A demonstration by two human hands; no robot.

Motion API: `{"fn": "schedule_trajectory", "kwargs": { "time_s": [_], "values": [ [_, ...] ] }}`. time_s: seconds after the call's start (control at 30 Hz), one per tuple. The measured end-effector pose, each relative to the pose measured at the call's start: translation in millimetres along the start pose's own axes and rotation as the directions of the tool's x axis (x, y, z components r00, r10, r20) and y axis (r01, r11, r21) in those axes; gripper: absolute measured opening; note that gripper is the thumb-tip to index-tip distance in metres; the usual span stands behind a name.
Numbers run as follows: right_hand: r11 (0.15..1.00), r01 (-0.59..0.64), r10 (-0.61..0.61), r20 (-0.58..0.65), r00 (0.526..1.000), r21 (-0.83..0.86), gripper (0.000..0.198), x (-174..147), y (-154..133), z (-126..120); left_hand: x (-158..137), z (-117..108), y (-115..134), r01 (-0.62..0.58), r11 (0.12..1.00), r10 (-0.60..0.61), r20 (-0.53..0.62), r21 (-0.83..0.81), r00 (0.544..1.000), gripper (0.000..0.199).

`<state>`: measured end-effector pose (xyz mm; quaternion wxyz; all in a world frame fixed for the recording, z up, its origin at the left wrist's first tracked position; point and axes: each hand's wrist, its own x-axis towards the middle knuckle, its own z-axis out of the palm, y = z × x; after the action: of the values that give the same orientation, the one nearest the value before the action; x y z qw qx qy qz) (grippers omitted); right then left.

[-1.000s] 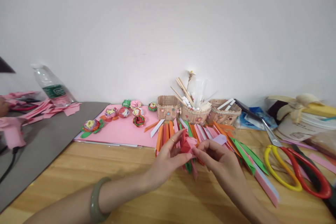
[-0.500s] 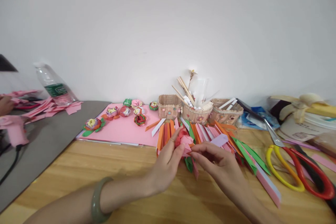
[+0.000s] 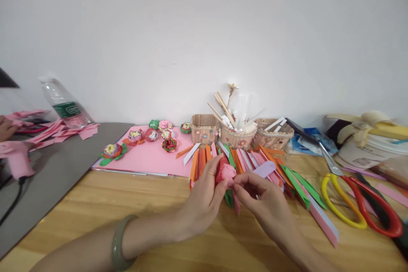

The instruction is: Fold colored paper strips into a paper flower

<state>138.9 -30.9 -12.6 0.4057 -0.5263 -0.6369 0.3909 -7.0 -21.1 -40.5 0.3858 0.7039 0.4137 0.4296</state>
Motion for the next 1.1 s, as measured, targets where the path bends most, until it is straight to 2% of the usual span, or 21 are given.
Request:
{"fn": "schedule_trajectory", "kwargs": {
  "time_s": [0.23, 0.47, 0.57, 0.77, 0.97, 1.1],
  "values": [
    [0.956, -0.164, 0.14, 0.11, 0.984, 0.244, 0.022, 5, 0, -5, 4, -2, 3, -0.021, 0.997, 0.022, -0.01, 0.072, 1.0, 0.047],
    [0.914, -0.211, 0.174, 0.137, 0.975, 0.346, 0.022, 8, 3, -5, 6, -4, 5, -0.008, 0.997, 0.009, -0.025, 0.075, 1.0, 0.044],
    [0.934, -0.205, 0.178, 0.115, 0.977, 0.292, 0.023, 7, 5, -3, 4, -3, 3, -0.029, 0.995, 0.03, -0.01, 0.1, 1.0, 0.045],
    [0.989, -0.113, 0.113, 0.003, 0.994, 0.097, 0.016, 5, 6, 1, 4, -2, 0, -0.055, 0.991, 0.058, -0.022, 0.124, 0.998, 0.043],
    [0.994, 0.048, -0.053, -0.051, 0.997, -0.102, 0.018, 3, 11, 2, 5, -1, -1, -0.057, 0.99, 0.062, -0.039, 0.132, 0.997, 0.042],
    [0.994, 0.049, -0.056, -0.072, 0.996, -0.099, 0.019, 1, 14, 3, 4, 0, -2, -0.072, 0.988, 0.08, -0.048, 0.138, 0.996, 0.044]
  ]
}}
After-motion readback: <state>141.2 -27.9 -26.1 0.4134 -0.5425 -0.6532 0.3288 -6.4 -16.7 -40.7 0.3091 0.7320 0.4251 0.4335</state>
